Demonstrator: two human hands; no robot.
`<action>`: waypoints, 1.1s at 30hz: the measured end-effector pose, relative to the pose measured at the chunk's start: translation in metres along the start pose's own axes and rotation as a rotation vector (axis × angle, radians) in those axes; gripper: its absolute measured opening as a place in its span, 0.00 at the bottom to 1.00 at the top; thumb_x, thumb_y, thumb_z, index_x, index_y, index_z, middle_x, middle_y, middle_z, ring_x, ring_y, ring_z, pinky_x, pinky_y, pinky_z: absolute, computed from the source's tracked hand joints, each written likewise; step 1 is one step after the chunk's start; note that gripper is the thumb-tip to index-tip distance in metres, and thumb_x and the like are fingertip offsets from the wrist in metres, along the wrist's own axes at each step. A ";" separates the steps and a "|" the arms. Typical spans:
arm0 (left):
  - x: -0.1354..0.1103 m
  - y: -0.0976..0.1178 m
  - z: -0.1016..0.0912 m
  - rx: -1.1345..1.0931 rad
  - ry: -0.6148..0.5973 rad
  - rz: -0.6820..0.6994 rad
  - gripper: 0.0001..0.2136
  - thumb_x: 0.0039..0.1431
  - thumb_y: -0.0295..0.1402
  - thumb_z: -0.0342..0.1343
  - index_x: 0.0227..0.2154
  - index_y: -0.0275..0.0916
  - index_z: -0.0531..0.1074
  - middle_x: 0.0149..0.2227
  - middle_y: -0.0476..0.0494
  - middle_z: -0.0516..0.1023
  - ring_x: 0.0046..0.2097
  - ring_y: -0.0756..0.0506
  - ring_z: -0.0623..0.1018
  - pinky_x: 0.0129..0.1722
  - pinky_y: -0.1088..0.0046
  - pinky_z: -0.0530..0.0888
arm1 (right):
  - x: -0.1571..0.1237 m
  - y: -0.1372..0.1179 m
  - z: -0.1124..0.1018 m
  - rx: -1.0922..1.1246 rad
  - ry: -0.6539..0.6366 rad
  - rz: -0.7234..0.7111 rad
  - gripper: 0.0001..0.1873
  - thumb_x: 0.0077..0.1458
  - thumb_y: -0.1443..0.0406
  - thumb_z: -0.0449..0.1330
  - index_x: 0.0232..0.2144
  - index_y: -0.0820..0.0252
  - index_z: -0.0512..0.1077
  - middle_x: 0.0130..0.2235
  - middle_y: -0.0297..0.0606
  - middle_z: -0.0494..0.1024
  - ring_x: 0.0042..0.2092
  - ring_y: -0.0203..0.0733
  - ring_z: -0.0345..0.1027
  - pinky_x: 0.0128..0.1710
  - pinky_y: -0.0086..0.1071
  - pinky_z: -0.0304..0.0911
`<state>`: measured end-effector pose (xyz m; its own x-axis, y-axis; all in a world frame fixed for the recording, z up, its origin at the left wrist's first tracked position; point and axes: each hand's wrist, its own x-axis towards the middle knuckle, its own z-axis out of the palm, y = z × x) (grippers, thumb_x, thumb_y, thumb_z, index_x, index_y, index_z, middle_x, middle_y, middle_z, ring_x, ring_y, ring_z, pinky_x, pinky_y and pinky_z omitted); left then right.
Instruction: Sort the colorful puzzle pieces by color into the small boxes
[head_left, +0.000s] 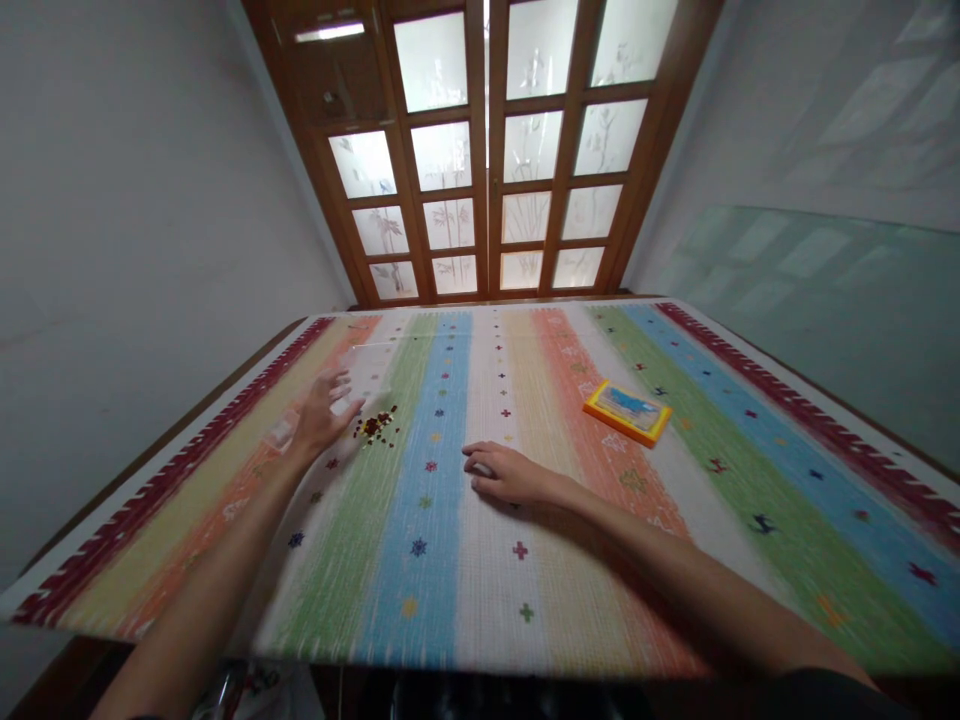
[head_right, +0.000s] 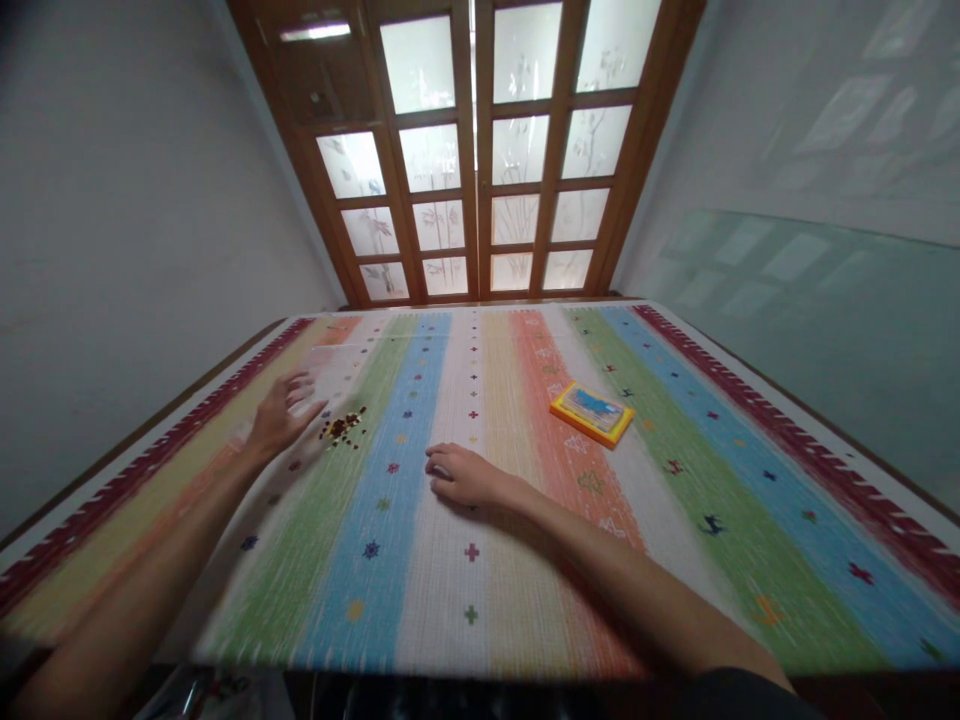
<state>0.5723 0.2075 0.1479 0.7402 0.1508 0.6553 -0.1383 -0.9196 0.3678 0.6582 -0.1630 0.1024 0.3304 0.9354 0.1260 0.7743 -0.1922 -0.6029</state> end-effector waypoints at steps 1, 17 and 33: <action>0.005 -0.002 0.007 -0.025 -0.018 -0.025 0.25 0.59 0.45 0.60 0.55 0.38 0.65 0.50 0.36 0.75 0.50 0.39 0.79 0.49 0.54 0.80 | 0.000 0.000 0.000 0.000 0.004 -0.001 0.12 0.59 0.69 0.60 0.46 0.62 0.77 0.61 0.52 0.72 0.62 0.49 0.66 0.62 0.45 0.61; 0.028 -0.041 0.070 0.274 -0.237 -0.172 0.12 0.58 0.41 0.56 0.26 0.40 0.77 0.38 0.33 0.81 0.47 0.34 0.76 0.52 0.53 0.73 | -0.004 -0.004 0.001 -0.036 0.003 0.003 0.13 0.60 0.69 0.59 0.47 0.64 0.75 0.61 0.54 0.71 0.62 0.48 0.65 0.63 0.43 0.60; 0.003 -0.029 0.058 0.268 -0.082 -0.166 0.17 0.66 0.38 0.48 0.43 0.35 0.79 0.48 0.32 0.73 0.54 0.33 0.71 0.58 0.49 0.68 | -0.005 -0.009 0.002 -0.062 0.008 0.025 0.13 0.59 0.70 0.58 0.47 0.65 0.74 0.61 0.55 0.70 0.62 0.48 0.65 0.63 0.44 0.60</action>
<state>0.6167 0.2140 0.1014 0.7901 0.2872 0.5416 0.1590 -0.9492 0.2714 0.6485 -0.1656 0.1054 0.3540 0.9278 0.1178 0.7975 -0.2336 -0.5563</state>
